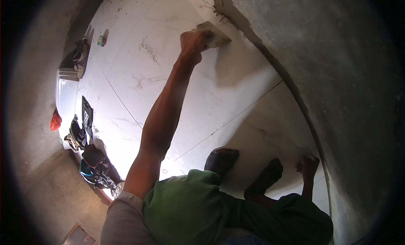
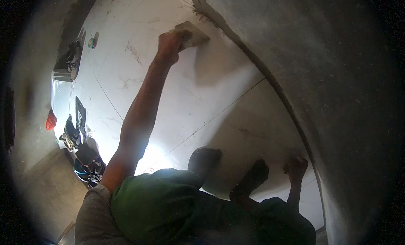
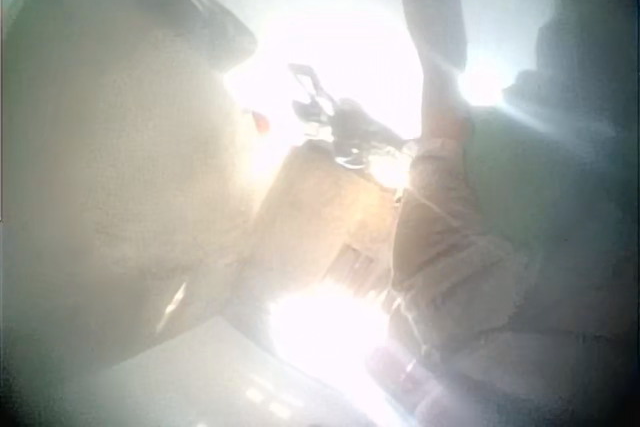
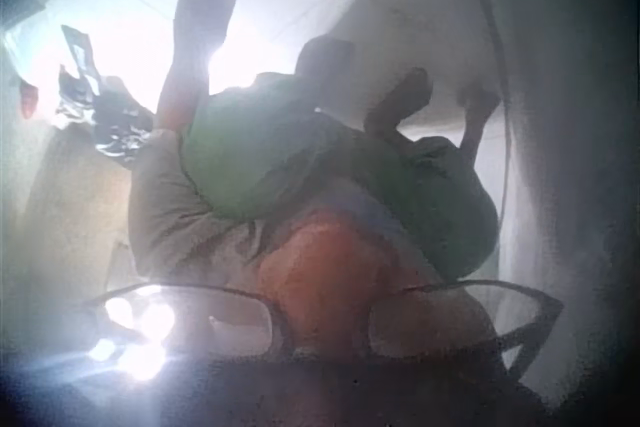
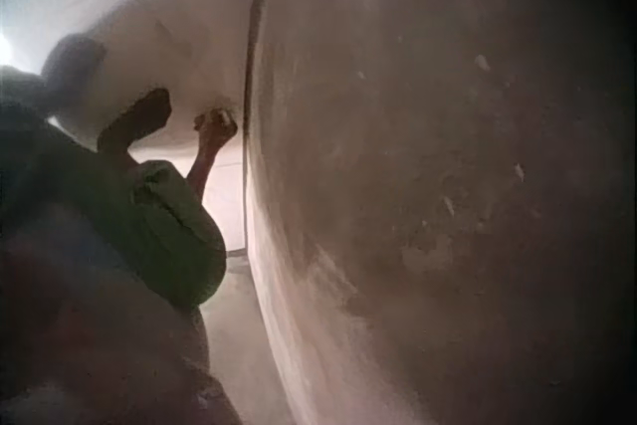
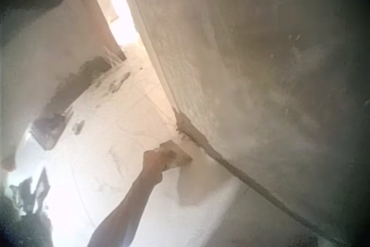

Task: The person applies grey grout to the joints between white floor tiles and the wall corner using a metal scraper. They spread the material along the seams, press it into gaps, and remove excess with the tool and their fingers.

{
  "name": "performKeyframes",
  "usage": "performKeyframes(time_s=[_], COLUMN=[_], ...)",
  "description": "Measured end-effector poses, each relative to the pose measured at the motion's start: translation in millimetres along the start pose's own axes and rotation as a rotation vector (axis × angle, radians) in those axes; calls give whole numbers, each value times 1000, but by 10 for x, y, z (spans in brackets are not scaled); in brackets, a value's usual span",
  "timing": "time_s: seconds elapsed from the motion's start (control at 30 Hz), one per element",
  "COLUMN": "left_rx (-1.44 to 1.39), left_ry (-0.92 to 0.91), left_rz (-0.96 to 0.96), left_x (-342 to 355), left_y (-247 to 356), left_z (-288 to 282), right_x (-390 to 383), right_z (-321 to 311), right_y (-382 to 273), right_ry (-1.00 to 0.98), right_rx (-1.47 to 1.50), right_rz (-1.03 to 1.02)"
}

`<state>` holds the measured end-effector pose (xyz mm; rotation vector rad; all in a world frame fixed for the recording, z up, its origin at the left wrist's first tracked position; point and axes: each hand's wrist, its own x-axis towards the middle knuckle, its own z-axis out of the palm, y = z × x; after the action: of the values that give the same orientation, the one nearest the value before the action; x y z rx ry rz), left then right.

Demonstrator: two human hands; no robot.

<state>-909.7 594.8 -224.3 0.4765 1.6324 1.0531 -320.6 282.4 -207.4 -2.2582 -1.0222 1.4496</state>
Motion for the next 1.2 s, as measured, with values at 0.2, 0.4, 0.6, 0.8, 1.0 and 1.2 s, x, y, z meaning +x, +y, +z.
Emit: performKeyframes(time_s=[0.2, 0.4, 0.6, 0.8, 1.0, 1.2], left_rx=[150, 31, 229, 166, 40, 207], left_ry=[95, 66, 101, 132, 28, 100], left_rz=[190, 211, 163, 138, 282, 191], left_x=[243, 206, 250, 341, 259, 361], left_y=[373, 397, 557, 285, 230, 462], left_z=[148, 299, 319, 243, 436, 380], right_x=[55, 184, 116, 171, 395, 218], right_z=[-8, -161, 54, 17, -202, 93], right_y=[134, 481, 314, 701, 846, 386], right_ry=[-24, -94, 84, 204, -113, 170], right_rx=[21, 19, 104, 82, -7, -39], right_rz=[-65, 7, -5, -75, 126, -74])
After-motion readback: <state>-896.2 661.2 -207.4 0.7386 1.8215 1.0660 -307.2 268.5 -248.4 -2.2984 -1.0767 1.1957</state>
